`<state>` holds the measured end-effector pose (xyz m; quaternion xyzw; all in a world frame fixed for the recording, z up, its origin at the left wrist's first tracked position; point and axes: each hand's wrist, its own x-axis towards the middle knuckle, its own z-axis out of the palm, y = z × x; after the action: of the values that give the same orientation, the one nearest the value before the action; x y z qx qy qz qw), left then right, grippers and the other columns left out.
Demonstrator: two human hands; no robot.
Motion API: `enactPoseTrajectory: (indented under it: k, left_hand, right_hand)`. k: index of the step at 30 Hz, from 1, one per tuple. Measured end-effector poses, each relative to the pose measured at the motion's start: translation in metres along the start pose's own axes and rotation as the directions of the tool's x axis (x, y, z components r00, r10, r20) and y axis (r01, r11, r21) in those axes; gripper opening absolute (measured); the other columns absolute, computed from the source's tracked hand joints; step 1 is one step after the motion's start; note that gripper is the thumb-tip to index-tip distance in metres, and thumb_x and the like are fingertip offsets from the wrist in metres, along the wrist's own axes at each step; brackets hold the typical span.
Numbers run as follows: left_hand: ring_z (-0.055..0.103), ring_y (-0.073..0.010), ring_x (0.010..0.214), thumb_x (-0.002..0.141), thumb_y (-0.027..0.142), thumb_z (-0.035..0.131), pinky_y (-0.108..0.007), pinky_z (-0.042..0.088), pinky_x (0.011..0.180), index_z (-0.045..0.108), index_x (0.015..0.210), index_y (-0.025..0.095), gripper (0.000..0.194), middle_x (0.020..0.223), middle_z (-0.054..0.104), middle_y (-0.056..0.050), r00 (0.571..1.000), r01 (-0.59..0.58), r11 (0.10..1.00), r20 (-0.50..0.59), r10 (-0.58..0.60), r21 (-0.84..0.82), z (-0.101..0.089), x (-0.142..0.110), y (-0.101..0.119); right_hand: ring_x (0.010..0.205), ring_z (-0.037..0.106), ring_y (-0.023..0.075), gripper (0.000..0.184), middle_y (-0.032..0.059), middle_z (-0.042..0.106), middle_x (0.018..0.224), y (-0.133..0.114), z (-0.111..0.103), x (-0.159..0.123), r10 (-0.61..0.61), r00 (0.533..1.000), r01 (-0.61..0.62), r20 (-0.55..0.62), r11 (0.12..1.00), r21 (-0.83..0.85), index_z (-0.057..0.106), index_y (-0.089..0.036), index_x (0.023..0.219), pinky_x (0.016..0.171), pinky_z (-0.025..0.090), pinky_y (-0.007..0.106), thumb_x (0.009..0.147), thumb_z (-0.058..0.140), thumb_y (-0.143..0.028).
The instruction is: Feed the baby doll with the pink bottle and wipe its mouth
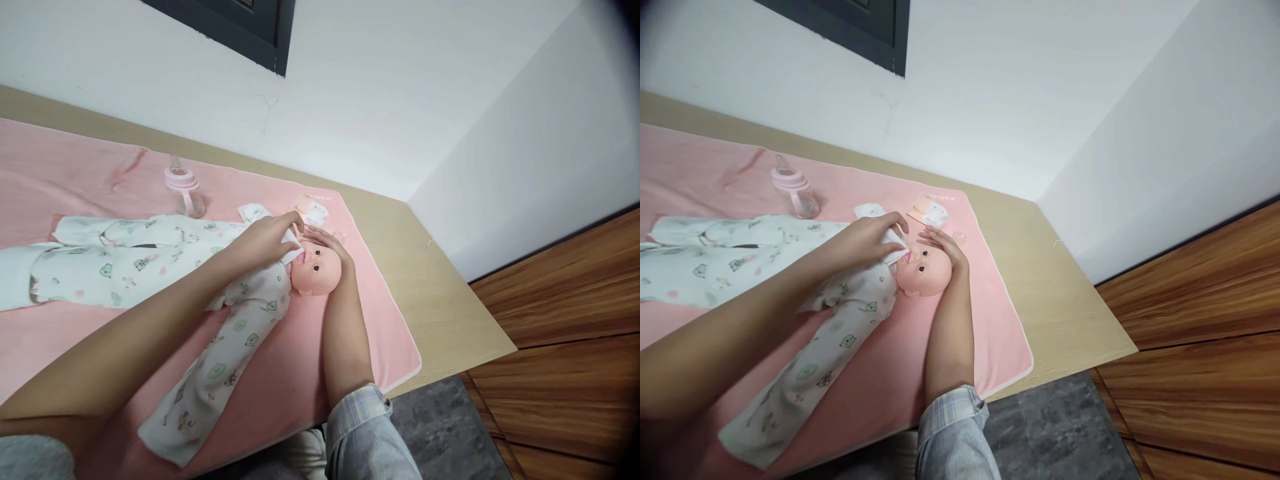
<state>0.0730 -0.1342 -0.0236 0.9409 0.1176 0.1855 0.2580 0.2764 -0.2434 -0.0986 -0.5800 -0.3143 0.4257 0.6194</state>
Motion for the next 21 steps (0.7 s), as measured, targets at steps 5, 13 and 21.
enactPoseTrajectory:
  k: [5,13,21]
  left_hand:
    - [0.063,-0.0247,0.093,0.083,0.02,0.062,-0.029,0.04,0.072,0.055,0.107,0.024,0.025,0.106,0.068,0.0,0.999,0.031,0.999,-0.031,-0.031,0.014,0.002,0.0,0.006]
    - [0.063,-0.0258,0.088,0.084,0.021,0.063,-0.029,0.04,0.07,0.055,0.105,0.023,0.023,0.098,0.068,-0.001,0.997,0.011,1.0,-0.075,-0.01,0.005,0.006,0.0,0.007]
    - [0.063,-0.0269,0.091,0.083,0.028,0.066,-0.03,0.041,0.071,0.057,0.106,0.023,0.025,0.101,0.069,-0.002,0.996,-0.003,0.999,-0.086,-0.002,-0.051,0.001,0.0,0.012]
  right_hand:
    - [0.133,0.055,0.0196,0.038,0.0094,0.062,0.138,0.0,0.0,-0.001,0.0,1.0,0.0,0.004,1.0,-0.015,0.058,-0.018,0.123,0.119,0.04,0.038,0.086,0.061,-0.027]
    - [0.134,0.055,0.0216,0.046,0.0088,0.063,0.138,0.005,-0.002,0.0,-0.023,0.999,0.023,0.029,1.0,-0.007,0.059,-0.019,0.125,0.121,0.037,0.04,0.083,0.065,-0.036]
    - [0.13,0.058,0.0215,0.04,0.0072,0.064,0.136,0.008,-0.005,0.006,-0.024,0.999,0.022,0.04,0.999,0.045,0.059,-0.021,0.122,0.115,0.044,0.038,0.085,0.064,-0.034]
